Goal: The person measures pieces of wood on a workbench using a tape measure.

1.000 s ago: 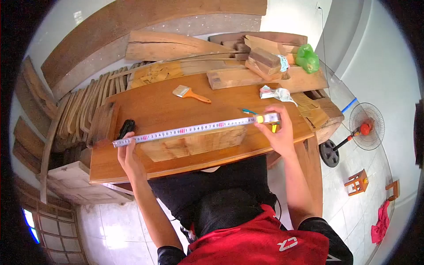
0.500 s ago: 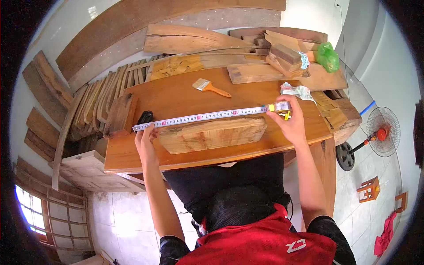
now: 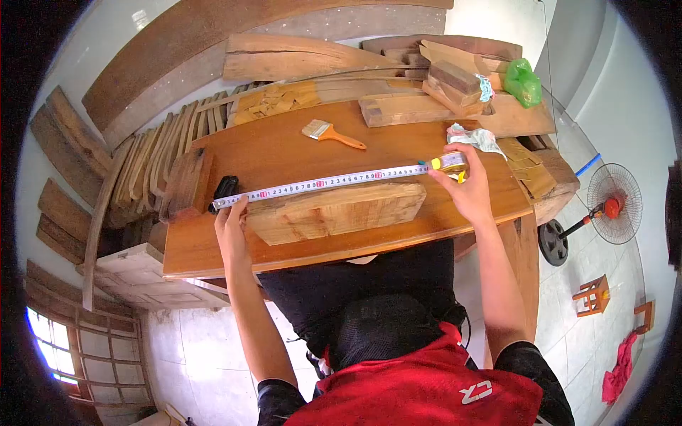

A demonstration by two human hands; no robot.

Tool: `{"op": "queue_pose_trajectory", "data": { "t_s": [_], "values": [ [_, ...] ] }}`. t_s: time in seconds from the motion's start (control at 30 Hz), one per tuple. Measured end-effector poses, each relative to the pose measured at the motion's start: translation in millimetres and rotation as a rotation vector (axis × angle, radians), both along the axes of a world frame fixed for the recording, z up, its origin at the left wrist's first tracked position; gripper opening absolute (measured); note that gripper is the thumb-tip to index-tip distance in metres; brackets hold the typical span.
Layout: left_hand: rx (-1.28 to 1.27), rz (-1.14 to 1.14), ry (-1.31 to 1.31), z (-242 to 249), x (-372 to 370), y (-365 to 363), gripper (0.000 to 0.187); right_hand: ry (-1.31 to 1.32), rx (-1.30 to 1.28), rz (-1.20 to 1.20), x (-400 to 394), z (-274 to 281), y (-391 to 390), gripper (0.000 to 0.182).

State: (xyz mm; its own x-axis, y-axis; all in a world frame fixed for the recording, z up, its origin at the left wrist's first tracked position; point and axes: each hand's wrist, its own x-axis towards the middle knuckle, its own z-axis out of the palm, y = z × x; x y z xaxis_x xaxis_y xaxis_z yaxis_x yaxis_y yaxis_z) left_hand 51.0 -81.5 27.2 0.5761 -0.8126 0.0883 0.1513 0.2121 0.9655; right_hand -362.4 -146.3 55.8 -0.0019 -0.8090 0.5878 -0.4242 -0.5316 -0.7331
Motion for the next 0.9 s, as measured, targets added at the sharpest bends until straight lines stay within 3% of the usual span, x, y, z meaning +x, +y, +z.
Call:
{"op": "queue_pose_trajectory", "data": {
  "t_s": [0.37,0.9],
  "values": [
    [0.084,0.018,-0.145,-0.9,3.2,5.2,0.028,-0.009,0.013,-0.004,-3.5,3.3,7.4,0.046],
    [-0.131,0.102,-0.037,-12.5,-21.9,31.9,0.013,0.022,-0.039,-0.016,-9.9,1.5,28.7,0.046]
  ]
}}
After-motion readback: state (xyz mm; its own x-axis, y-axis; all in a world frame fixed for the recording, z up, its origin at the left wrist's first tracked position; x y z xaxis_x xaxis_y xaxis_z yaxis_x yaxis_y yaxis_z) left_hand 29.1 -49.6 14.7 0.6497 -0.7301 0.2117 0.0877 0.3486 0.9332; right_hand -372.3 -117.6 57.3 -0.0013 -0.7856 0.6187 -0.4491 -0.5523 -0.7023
